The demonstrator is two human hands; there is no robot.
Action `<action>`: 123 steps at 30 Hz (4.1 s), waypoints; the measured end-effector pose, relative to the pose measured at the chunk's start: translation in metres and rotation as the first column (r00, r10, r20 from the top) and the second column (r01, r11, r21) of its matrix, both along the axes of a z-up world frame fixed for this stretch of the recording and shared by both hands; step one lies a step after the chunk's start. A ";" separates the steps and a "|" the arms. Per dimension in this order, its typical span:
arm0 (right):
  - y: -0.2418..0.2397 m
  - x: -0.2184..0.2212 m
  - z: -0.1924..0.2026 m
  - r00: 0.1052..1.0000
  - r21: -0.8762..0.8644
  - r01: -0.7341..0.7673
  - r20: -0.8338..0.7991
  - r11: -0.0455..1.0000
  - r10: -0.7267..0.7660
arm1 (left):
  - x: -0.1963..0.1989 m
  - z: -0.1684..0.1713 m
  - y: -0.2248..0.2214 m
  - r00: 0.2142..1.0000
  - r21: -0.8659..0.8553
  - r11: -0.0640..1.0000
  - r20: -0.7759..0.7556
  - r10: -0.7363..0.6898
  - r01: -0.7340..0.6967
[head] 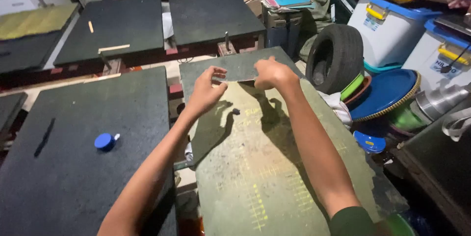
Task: Scraping residue off a screen printing platen with a putty knife and marking layout lines with a marker.
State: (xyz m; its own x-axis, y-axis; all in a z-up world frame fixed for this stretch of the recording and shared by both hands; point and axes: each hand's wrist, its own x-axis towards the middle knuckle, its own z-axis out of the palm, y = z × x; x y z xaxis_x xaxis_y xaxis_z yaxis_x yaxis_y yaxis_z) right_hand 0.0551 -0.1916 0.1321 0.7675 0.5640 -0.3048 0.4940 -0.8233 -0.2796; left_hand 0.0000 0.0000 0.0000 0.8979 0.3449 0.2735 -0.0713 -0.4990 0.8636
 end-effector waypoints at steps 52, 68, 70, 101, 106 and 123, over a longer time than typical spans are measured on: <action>0.032 0.059 -0.092 0.976 0.968 -0.204 0.212 -0.145 0.043 | 0.127 -0.033 -0.059 0.992 0.193 0.980 0.119 0.033 -0.056; 0.037 0.059 -0.119 0.953 0.953 -0.302 0.301 -0.036 -0.029 | 0.115 -0.055 -0.057 0.999 0.034 0.999 -0.046 -0.014 0.016; 0.035 0.062 -0.119 0.957 0.957 -0.288 0.287 -0.036 -0.032 | 0.118 -0.054 -0.058 0.999 0.028 0.999 -0.043 -0.018 0.019; 0.035 0.074 -0.122 0.960 0.966 -0.259 0.256 0.013 0.111 | 0.135 -0.059 -0.037 0.909 0.155 0.958 0.310 -0.278 0.240; 0.032 0.077 -0.131 0.930 0.934 -0.355 0.349 0.035 0.118 | 0.145 -0.078 -0.033 0.901 0.156 0.964 0.350 -0.256 0.214; 0.020 0.066 -0.089 0.947 0.962 -0.251 0.267 -0.104 0.178 | 0.117 -0.002 -0.058 0.880 0.244 0.924 0.309 -0.361 0.294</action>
